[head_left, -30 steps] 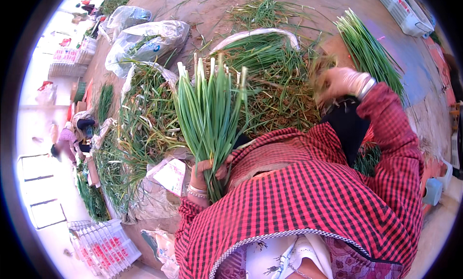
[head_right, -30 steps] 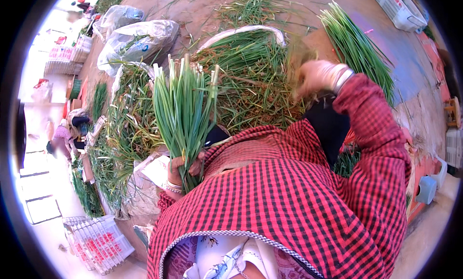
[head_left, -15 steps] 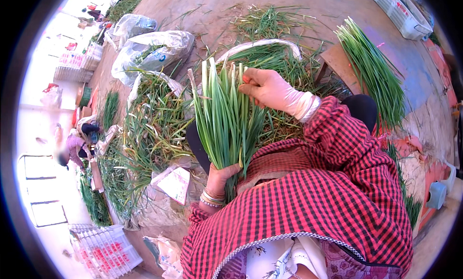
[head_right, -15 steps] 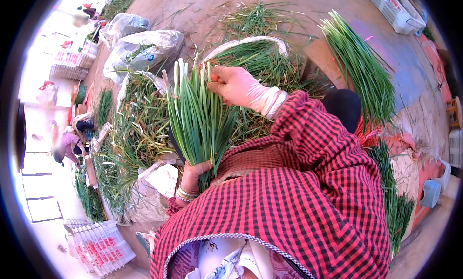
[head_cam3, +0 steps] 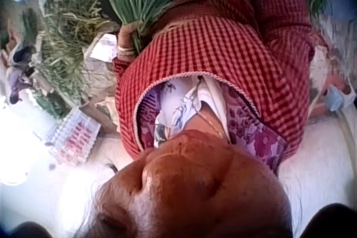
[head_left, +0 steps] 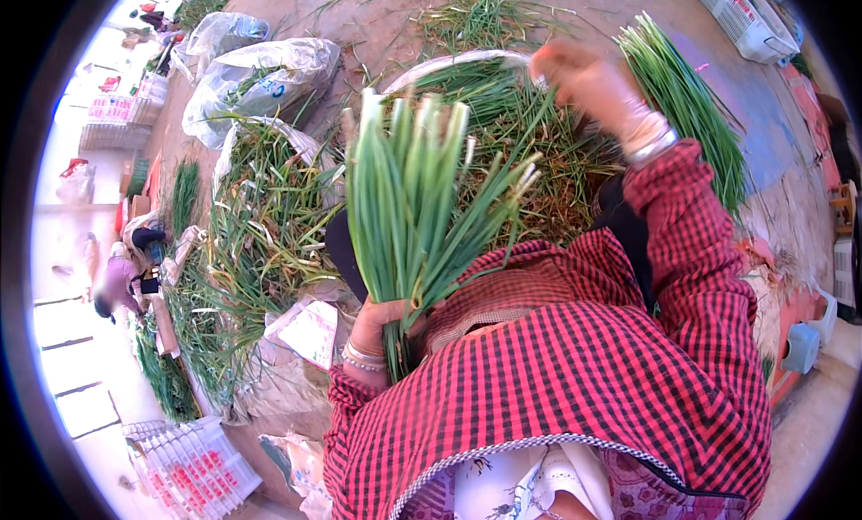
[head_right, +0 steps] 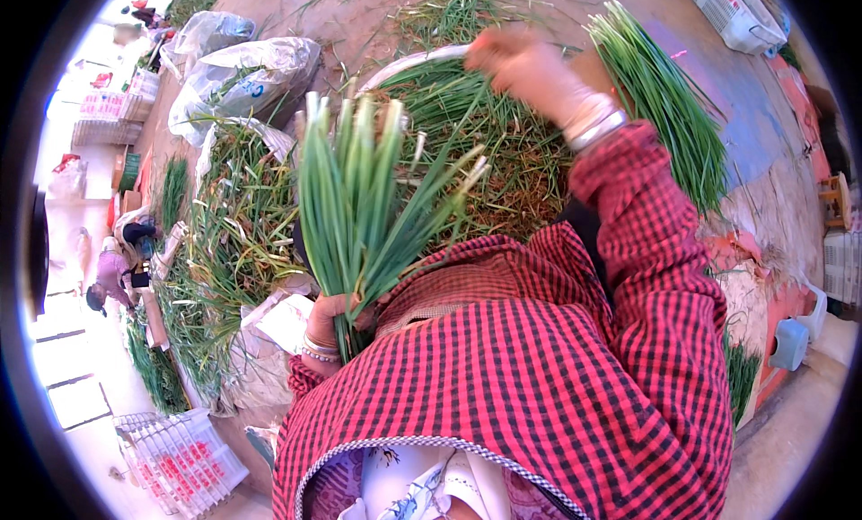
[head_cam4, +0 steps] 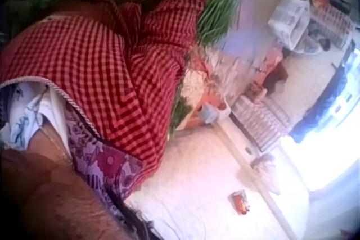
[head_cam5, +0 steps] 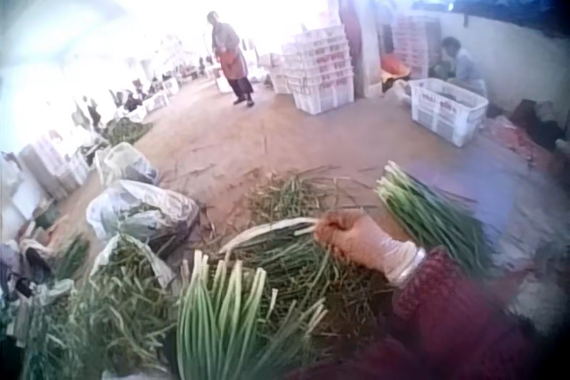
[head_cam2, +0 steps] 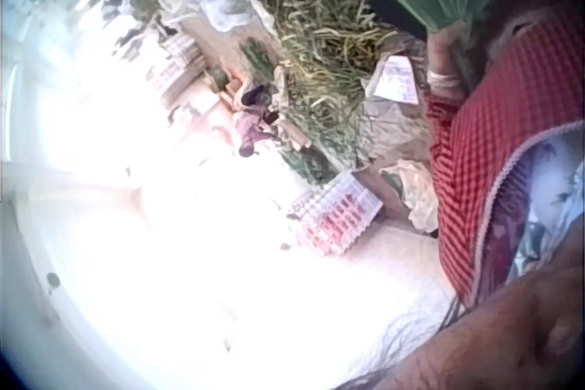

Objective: The person sorts through green stalks by hand, removing debris and damaged outer layers, then gathers them into a bundle and secures it with a red tie.

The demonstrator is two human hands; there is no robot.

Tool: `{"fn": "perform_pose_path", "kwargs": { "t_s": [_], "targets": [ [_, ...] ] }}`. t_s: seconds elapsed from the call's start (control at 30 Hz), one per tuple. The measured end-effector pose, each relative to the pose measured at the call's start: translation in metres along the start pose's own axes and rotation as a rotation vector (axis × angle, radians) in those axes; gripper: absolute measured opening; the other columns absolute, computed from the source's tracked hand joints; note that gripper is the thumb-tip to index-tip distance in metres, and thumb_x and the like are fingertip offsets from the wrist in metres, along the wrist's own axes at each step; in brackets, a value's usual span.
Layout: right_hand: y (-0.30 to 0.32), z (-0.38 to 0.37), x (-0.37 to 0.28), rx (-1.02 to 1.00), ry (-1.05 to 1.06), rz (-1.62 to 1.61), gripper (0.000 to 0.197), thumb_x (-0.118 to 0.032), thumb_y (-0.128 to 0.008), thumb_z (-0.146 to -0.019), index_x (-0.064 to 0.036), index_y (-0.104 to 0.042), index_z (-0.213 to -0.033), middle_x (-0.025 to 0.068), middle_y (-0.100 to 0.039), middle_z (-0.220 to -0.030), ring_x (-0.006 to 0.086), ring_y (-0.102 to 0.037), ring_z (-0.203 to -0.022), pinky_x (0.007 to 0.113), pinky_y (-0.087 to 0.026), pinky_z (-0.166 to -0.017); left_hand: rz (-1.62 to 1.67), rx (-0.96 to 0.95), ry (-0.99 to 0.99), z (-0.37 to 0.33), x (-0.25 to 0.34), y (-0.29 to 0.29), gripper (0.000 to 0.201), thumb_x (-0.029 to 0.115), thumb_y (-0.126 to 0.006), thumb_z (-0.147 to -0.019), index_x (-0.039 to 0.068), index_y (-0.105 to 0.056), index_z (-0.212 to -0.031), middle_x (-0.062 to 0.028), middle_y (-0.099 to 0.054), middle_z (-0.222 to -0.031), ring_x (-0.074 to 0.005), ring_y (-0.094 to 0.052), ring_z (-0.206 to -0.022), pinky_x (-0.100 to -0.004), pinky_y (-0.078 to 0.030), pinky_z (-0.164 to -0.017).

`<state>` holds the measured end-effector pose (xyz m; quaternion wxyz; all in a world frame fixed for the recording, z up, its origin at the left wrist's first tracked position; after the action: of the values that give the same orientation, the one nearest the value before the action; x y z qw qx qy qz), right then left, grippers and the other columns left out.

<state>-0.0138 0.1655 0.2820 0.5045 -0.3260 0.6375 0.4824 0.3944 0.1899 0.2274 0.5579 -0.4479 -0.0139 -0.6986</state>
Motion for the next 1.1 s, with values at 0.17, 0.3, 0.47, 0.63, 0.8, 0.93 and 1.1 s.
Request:
{"fn": "perform_pose_path", "kwargs": {
  "t_s": [0.17,0.3,0.47,0.63,0.8,0.93,1.1],
  "targets": [
    [0.076,0.011,0.095,0.178,-0.024,0.556,0.04,-0.032,-0.068,-0.091,-0.0017,-0.061,-0.115,0.0038,-0.066,-0.085,0.0035,-0.055,-0.069,0.018,-0.043,-0.059,0.059,-0.028,-0.077,-0.014,-0.006,0.016,0.047,0.025,-0.069,-0.077,-0.009,-0.059,-0.108,-0.0089,-0.063,-0.078,-0.0096,-0.048,-0.049,-0.0222,-0.036,-0.045],
    [-0.023,0.043,0.037,-0.201,-0.312,-0.125,0.051,-0.043,-0.064,-0.091,0.0007,-0.06,-0.117,0.0051,-0.068,-0.081,0.0113,-0.061,-0.055,0.022,-0.048,-0.05,-0.015,0.024,-0.133,-0.012,-0.006,0.02,0.047,0.026,-0.071,-0.077,-0.008,-0.059,-0.108,-0.0046,-0.059,-0.071,-0.0089,-0.049,-0.052,-0.0231,-0.036,-0.046],
    [-0.108,0.049,0.007,-0.418,-0.284,-0.444,0.036,-0.037,-0.059,-0.096,-0.0008,-0.061,-0.099,0.0039,-0.063,-0.064,0.0114,-0.058,-0.048,0.023,-0.047,-0.046,0.036,0.03,-0.126,-0.012,-0.008,0.008,0.038,0.011,-0.07,-0.075,-0.004,-0.06,-0.109,-0.0076,-0.062,-0.079,-0.0153,-0.053,-0.055,-0.0255,-0.041,-0.047],
    [-0.088,0.038,0.007,-0.308,-0.191,-0.45,0.026,-0.025,-0.056,-0.099,-0.0009,-0.06,-0.09,0.0049,-0.063,-0.063,0.0119,-0.06,-0.049,0.023,-0.048,-0.045,0.021,-0.003,-0.157,-0.006,0.001,-0.001,0.041,0.012,-0.071,-0.075,-0.005,-0.06,-0.111,-0.0168,-0.068,-0.093,-0.015,-0.054,-0.054,-0.0251,-0.042,-0.048],
    [0.0,0.021,0.018,0.155,-0.069,-0.353,0.028,-0.031,-0.058,-0.096,-0.0051,-0.063,-0.085,0.0021,-0.063,-0.065,0.0111,-0.058,-0.052,0.023,-0.047,-0.052,0.046,-0.117,-0.172,-0.003,-0.004,0.024,0.047,0.013,-0.073,-0.073,-0.009,-0.059,-0.112,-0.0201,-0.069,-0.091,-0.0162,-0.055,-0.054,-0.0256,-0.043,-0.047],
    [0.069,0.014,0.089,0.236,-0.082,0.486,0.058,-0.046,-0.066,-0.087,0.001,-0.057,-0.12,0.013,-0.069,-0.095,0.0197,-0.067,-0.081,0.028,-0.052,-0.071,-0.014,-0.158,-0.173,-0.007,-0.004,0.029,0.046,0.017,-0.074,-0.072,-0.012,-0.059,-0.105,-0.0183,-0.066,-0.082,-0.0164,-0.055,-0.05,-0.0259,-0.043,-0.044],
    [-0.017,0.014,0.049,-0.199,-0.071,0.265,0.074,-0.052,-0.063,-0.089,0.0034,-0.047,-0.136,0.012,-0.066,-0.116,0.0184,-0.061,-0.107,0.03,-0.045,-0.096,-0.082,-0.186,-0.112,-0.011,-0.01,0.034,0.052,0.019,-0.077,-0.069,-0.014,-0.058,-0.104,-0.0202,-0.065,-0.081,-0.0177,-0.056,-0.049,-0.0258,-0.044,-0.044]
  ]
}}
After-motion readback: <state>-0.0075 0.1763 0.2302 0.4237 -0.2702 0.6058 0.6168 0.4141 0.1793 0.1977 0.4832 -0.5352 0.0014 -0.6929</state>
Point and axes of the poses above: each hand's wrist, its own z-axis away from the middle knuckle, its own y-axis out of the back of the hand, x = y × z, the point moved 4 cm from there along -z, towards the middle knuckle
